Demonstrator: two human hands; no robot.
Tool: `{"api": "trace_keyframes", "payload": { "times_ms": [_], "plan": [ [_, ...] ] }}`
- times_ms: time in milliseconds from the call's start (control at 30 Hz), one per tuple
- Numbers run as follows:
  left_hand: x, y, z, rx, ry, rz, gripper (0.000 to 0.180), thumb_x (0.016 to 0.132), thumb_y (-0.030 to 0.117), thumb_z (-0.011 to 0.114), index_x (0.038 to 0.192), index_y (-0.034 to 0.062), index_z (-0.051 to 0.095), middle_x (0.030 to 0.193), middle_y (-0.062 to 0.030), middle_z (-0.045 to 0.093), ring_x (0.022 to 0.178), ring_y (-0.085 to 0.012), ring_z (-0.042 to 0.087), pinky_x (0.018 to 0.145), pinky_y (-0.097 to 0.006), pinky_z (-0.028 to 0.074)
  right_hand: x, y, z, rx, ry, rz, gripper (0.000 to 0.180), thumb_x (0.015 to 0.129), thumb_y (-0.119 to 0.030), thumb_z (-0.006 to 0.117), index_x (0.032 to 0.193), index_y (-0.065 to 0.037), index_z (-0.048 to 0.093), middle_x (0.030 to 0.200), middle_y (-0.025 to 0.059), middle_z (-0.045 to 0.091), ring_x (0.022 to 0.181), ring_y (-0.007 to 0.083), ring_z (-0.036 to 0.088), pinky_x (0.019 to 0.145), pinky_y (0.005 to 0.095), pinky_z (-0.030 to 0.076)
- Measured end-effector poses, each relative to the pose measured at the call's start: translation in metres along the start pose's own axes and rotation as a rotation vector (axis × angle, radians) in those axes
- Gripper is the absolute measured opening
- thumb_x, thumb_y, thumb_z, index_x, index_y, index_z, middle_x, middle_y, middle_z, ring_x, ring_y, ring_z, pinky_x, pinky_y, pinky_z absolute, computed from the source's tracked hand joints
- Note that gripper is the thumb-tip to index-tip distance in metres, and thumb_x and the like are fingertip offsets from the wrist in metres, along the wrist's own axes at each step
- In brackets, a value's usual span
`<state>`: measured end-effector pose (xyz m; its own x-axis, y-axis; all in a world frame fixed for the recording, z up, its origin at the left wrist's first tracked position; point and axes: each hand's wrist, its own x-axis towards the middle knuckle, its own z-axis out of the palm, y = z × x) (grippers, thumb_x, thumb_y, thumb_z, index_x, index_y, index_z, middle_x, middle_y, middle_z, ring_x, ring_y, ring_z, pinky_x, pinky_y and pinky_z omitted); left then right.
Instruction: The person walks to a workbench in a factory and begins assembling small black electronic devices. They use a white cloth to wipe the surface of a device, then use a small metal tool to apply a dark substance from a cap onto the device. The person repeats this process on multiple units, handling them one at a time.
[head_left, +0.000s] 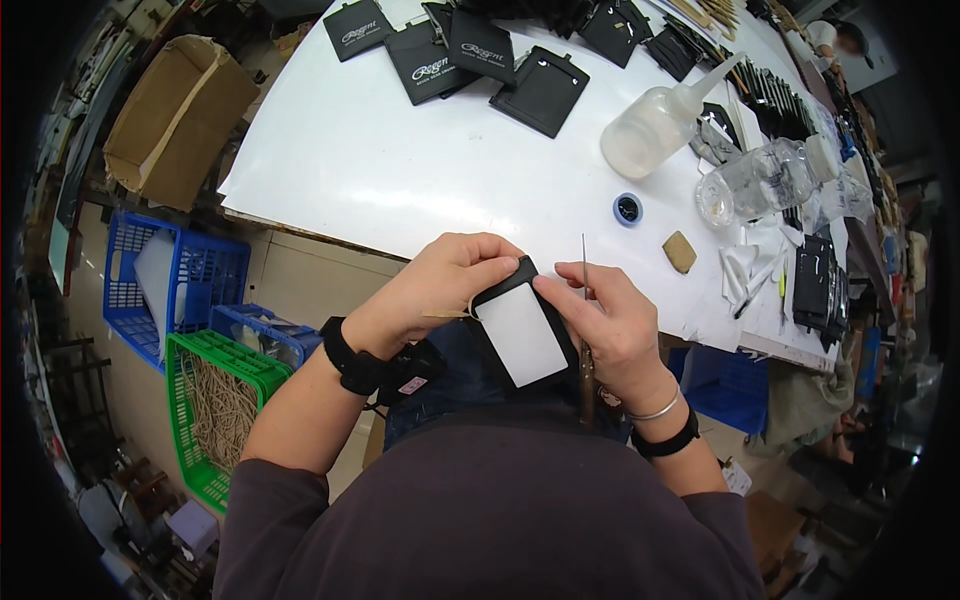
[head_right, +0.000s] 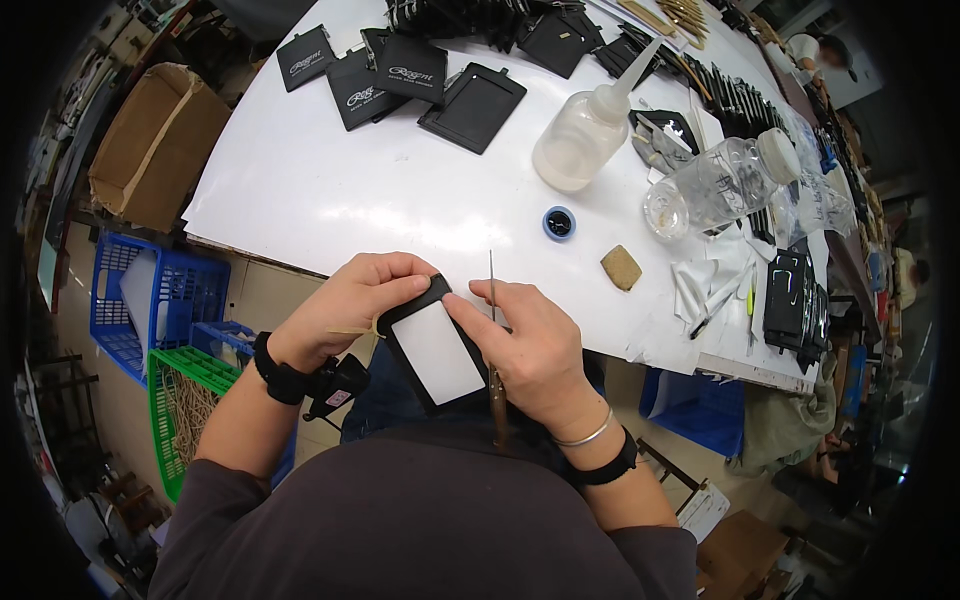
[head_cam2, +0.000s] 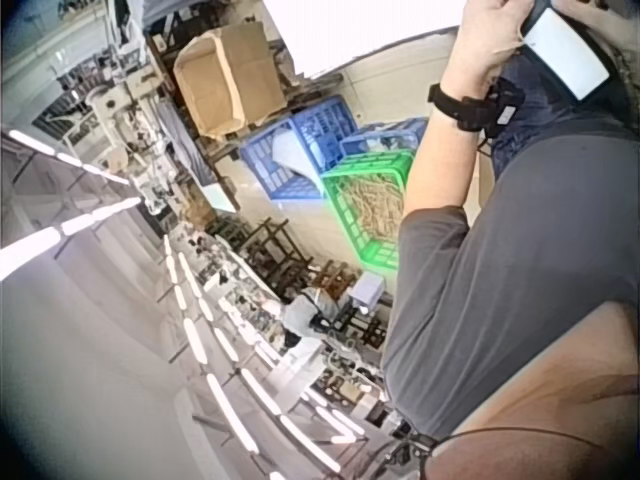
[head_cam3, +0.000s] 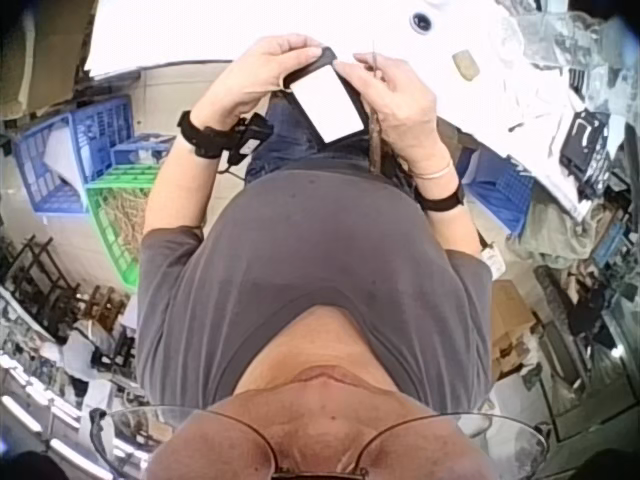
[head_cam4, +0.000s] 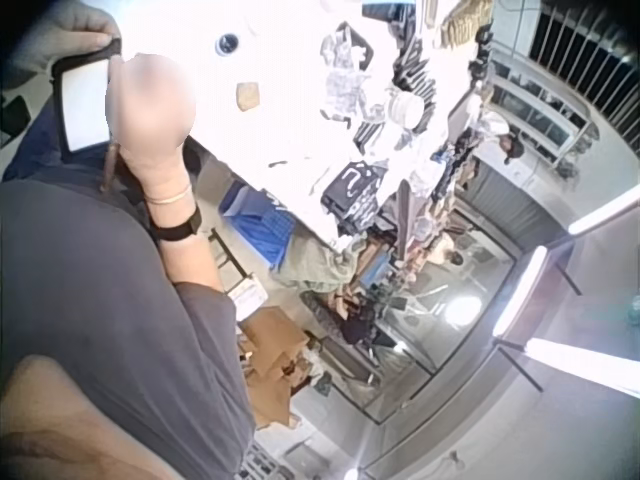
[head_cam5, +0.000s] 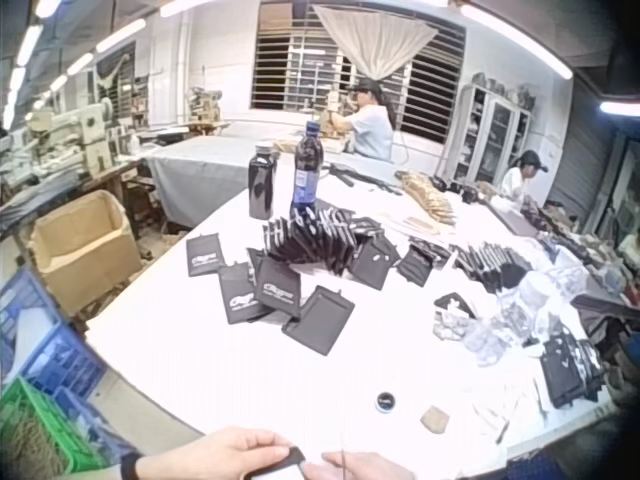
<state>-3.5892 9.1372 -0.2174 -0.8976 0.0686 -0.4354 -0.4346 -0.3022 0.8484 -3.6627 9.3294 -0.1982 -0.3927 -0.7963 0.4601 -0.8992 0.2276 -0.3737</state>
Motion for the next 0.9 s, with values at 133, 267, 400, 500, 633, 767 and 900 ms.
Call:
{"api": "trace_keyframes", "payload": {
  "times_ms": [133,267,400,500,633,767,900],
  "plan": [
    [0.000,0.001,0.000,0.013,0.008,-0.003,0.020,0.092,0.013,0.048,0.101,-0.0013,0.059,0.085,-0.0025,0.062,0.074,-0.0063,0.057,0.067,-0.020,0.047,0.005,0.002,0.002,-0.056,0.016,-0.077,0.031,0.065,-0.005,0.061,0.096,-0.008,0.067,0.090,0.0114,0.061,0.073,0.0217,0.060,0.060,0.0279,0.049],
    [-0.001,0.001,0.001,-0.014,-0.007,0.002,0.020,0.092,0.013,0.049,0.101,-0.0013,0.059,0.086,-0.0026,0.062,0.075,-0.0064,0.057,0.068,-0.020,0.047,0.003,0.000,-0.001,-0.092,0.056,0.001,0.030,0.065,-0.005,0.061,0.095,-0.008,0.067,0.090,0.0118,0.061,0.075,0.0221,0.060,0.061,0.0285,0.049],
    [0.000,0.000,0.000,-0.005,0.000,-0.004,0.020,0.091,0.013,0.049,0.101,-0.0014,0.059,0.086,-0.0025,0.062,0.075,-0.0064,0.057,0.068,-0.020,0.047,0.006,0.000,0.000,-0.045,0.024,-0.050,0.031,0.064,-0.003,0.060,0.094,-0.007,0.066,0.090,0.0117,0.061,0.076,0.0224,0.060,0.060,0.0281,0.049],
    [0.001,0.003,-0.001,0.003,-0.003,-0.005,0.020,0.091,0.013,0.049,0.101,-0.0012,0.059,0.085,-0.0023,0.062,0.075,-0.0065,0.057,0.068,-0.020,0.047,0.005,0.004,0.002,-0.095,0.049,-0.035,0.034,0.062,0.000,0.061,0.096,-0.006,0.065,0.090,0.0116,0.061,0.076,0.0228,0.060,0.060,0.0281,0.050],
    [-0.003,0.003,0.003,0.029,-0.003,0.013,0.020,0.091,0.014,0.049,0.101,-0.0009,0.059,0.086,-0.0022,0.062,0.075,-0.0064,0.057,0.068,-0.020,0.046,-0.002,0.006,0.001,-0.088,0.151,0.062,0.027,0.063,0.004,0.064,0.088,-0.004,0.062,0.083,0.0096,0.060,0.071,0.0227,0.058,0.057,0.0295,0.048],
    [-0.001,0.001,0.001,0.023,0.013,0.020,0.020,0.091,0.015,0.049,0.100,-0.0008,0.059,0.085,-0.0022,0.062,0.075,-0.0059,0.057,0.067,-0.019,0.046,-0.005,0.002,0.001,0.011,0.118,0.150,0.018,0.064,0.000,0.069,0.077,-0.003,0.057,0.076,0.0084,0.057,0.066,0.0224,0.055,0.054,0.0300,0.046],
    [-0.001,0.002,0.001,0.025,0.004,0.014,0.020,0.091,0.015,0.049,0.100,-0.0007,0.059,0.085,-0.0022,0.062,0.074,-0.0058,0.057,0.066,-0.019,0.046,-0.003,-0.004,0.002,0.064,0.119,0.120,0.019,0.064,-0.001,0.069,0.080,-0.004,0.060,0.077,0.0077,0.057,0.066,0.0213,0.055,0.053,0.0281,0.045]
  ]
}}
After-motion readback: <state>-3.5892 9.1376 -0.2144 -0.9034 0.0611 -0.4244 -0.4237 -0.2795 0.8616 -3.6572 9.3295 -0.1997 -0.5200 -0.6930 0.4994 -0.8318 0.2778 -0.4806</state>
